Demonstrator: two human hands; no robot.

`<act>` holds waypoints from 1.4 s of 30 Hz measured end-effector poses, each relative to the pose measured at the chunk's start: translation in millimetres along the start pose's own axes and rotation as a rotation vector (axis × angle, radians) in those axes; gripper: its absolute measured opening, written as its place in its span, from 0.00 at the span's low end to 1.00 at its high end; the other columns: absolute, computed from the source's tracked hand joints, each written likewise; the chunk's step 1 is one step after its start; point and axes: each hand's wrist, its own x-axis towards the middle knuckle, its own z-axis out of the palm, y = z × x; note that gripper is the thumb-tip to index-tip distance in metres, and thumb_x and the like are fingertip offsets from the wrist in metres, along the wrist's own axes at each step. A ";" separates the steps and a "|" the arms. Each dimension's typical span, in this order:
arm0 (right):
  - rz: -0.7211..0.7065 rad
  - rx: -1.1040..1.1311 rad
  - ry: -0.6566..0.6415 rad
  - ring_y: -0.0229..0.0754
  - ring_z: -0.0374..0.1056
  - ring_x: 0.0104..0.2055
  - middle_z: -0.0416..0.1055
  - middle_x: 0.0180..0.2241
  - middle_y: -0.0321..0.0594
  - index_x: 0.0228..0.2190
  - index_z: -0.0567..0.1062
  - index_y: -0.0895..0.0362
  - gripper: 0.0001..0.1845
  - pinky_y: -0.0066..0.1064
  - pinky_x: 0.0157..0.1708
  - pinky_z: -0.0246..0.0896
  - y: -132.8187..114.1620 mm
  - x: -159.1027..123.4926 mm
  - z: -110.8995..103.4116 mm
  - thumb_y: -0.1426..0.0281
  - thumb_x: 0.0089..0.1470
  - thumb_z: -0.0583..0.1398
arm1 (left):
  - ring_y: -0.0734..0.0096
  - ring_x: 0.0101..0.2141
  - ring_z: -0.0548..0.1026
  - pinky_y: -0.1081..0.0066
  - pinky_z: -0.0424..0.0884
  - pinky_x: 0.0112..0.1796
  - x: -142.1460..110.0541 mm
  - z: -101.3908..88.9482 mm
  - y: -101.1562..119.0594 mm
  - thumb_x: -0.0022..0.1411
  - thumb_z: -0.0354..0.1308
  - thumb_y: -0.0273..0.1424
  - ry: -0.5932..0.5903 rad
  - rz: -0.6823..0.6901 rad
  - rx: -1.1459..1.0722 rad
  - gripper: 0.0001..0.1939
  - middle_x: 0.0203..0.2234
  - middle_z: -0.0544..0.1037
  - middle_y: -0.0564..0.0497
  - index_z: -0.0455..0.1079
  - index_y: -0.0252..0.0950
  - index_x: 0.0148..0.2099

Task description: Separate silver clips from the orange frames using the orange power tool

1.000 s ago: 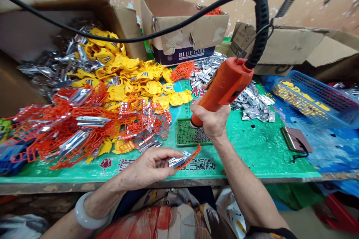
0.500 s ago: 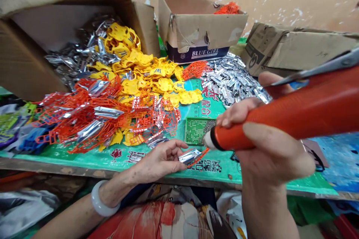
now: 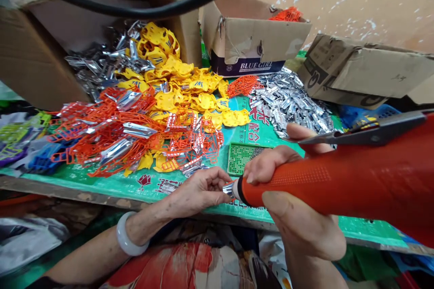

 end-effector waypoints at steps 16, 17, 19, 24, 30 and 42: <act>0.007 -0.066 -0.008 0.43 0.66 0.26 0.70 0.24 0.34 0.49 0.65 0.50 0.30 0.43 0.32 0.67 2.9 -1.7 5.5 0.71 0.44 0.67 | 0.79 0.22 0.64 0.77 0.55 0.23 -1.4 3.4 5.0 0.50 0.64 0.32 0.011 0.010 0.089 0.14 0.21 0.68 0.58 0.68 0.33 0.38; 0.005 -0.071 -0.020 0.43 0.66 0.26 0.70 0.24 0.34 0.49 0.64 0.50 0.30 0.43 0.32 0.67 2.7 -2.1 5.8 0.71 0.44 0.67 | 0.79 0.22 0.64 0.77 0.55 0.23 -1.9 3.8 6.1 0.50 0.64 0.32 0.020 0.009 0.095 0.13 0.21 0.69 0.57 0.68 0.33 0.38; -0.002 -0.089 -0.047 0.42 0.65 0.26 0.69 0.24 0.33 0.48 0.64 0.49 0.30 0.42 0.32 0.67 2.0 -3.2 6.3 0.71 0.44 0.67 | 0.78 0.23 0.64 0.77 0.55 0.23 -2.9 4.8 8.3 0.50 0.64 0.31 0.036 0.014 0.109 0.12 0.21 0.69 0.57 0.68 0.32 0.36; 0.005 -0.159 -0.081 0.42 0.66 0.26 0.69 0.25 0.33 0.47 0.65 0.48 0.28 0.43 0.32 0.66 -0.7 -4.7 10.2 0.70 0.45 0.67 | 0.78 0.23 0.64 0.77 0.57 0.23 -3.9 8.1 9.9 0.51 0.62 0.31 0.058 -0.001 0.137 0.10 0.21 0.70 0.56 0.69 0.32 0.36; 0.002 -0.191 -0.100 0.41 0.66 0.25 0.68 0.25 0.33 0.46 0.67 0.48 0.24 0.41 0.33 0.65 -2.7 -6.2 13.6 0.68 0.46 0.65 | 0.79 0.21 0.61 0.77 0.55 0.22 -3.9 10.9 6.9 0.52 0.61 0.31 0.086 0.000 0.159 0.11 0.19 0.67 0.58 0.70 0.32 0.38; 0.014 -0.178 -0.173 0.41 0.66 0.28 0.68 0.28 0.34 0.50 0.63 0.48 0.26 0.41 0.34 0.66 2.1 -7.5 9.9 0.66 0.50 0.63 | 0.78 0.22 0.61 0.76 0.55 0.22 -4.8 10.6 2.3 0.51 0.61 0.31 0.108 0.018 0.070 0.11 0.20 0.66 0.57 0.68 0.32 0.37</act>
